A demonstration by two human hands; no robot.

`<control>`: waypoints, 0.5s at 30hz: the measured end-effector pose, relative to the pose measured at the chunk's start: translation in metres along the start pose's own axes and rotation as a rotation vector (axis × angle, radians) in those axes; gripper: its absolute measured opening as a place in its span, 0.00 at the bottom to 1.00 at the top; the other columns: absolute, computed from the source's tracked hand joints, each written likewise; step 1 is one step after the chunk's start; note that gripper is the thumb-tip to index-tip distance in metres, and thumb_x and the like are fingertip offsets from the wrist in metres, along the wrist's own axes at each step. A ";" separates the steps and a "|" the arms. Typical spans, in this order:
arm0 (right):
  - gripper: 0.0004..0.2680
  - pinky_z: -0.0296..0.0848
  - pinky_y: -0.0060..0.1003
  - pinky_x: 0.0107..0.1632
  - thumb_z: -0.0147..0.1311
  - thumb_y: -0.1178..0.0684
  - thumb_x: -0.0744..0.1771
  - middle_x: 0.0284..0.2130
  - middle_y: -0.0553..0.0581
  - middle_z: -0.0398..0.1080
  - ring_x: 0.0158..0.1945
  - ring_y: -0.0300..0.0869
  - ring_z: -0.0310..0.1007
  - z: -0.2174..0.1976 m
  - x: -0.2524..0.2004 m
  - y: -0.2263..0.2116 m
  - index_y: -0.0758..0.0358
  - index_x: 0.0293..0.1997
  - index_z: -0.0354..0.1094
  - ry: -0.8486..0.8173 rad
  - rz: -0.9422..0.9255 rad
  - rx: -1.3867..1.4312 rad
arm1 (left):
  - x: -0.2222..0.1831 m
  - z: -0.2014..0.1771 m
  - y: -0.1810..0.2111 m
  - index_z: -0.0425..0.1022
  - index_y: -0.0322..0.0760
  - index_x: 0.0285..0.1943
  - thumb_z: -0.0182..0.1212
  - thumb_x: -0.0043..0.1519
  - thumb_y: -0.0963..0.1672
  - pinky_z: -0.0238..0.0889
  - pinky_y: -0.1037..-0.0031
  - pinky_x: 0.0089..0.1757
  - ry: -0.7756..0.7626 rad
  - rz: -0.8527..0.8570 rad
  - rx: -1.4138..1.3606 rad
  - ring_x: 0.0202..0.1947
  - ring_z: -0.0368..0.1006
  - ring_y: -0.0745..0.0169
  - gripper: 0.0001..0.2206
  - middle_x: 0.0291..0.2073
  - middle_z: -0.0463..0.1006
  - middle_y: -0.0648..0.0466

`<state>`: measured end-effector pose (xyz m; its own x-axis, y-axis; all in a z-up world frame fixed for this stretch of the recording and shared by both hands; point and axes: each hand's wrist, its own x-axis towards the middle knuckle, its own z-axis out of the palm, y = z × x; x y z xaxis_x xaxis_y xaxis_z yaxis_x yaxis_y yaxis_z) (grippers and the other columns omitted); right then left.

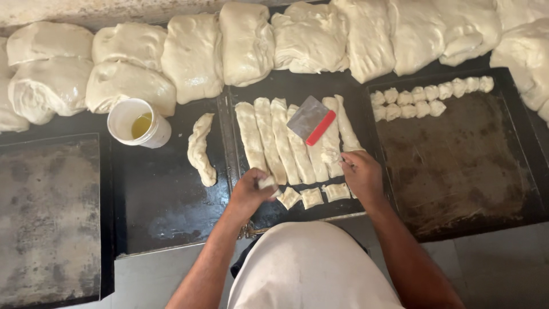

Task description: The person divides portions of dough from a larger strip using a scraper and then rolls each small piece by hand to form small balls, placing them onto a dark tray.

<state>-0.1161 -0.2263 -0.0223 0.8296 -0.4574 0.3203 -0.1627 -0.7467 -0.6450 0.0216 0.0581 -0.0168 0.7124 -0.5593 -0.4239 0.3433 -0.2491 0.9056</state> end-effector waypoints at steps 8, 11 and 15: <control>0.11 0.70 0.45 0.57 0.63 0.62 0.62 0.48 0.61 0.74 0.54 0.54 0.70 0.035 0.016 0.000 0.67 0.47 0.75 -0.143 -0.351 -0.229 | -0.008 0.032 0.000 0.73 0.24 0.57 0.66 0.59 0.38 0.79 0.72 0.42 -0.078 -0.005 -0.231 0.37 0.76 0.66 0.17 0.37 0.76 0.51; 0.08 0.72 0.44 0.56 0.61 0.64 0.63 0.44 0.58 0.75 0.51 0.52 0.73 0.032 0.027 0.006 0.65 0.46 0.77 -0.181 -0.272 -0.177 | -0.017 0.042 0.005 0.76 0.24 0.56 0.67 0.60 0.39 0.79 0.70 0.41 0.003 -0.058 -0.141 0.35 0.74 0.64 0.16 0.34 0.73 0.52; 0.08 0.76 0.39 0.46 0.57 0.66 0.64 0.42 0.57 0.77 0.43 0.44 0.76 0.002 0.037 0.010 0.66 0.46 0.76 -0.132 0.080 0.258 | -0.023 0.055 0.013 0.76 0.26 0.57 0.66 0.57 0.38 0.76 0.75 0.41 0.115 -0.053 -0.125 0.36 0.77 0.66 0.17 0.34 0.79 0.53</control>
<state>-0.0862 -0.2501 -0.0181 0.8847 -0.4303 0.1795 -0.1031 -0.5560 -0.8247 -0.0240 0.0239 0.0051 0.7540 -0.4524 -0.4763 0.4503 -0.1720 0.8762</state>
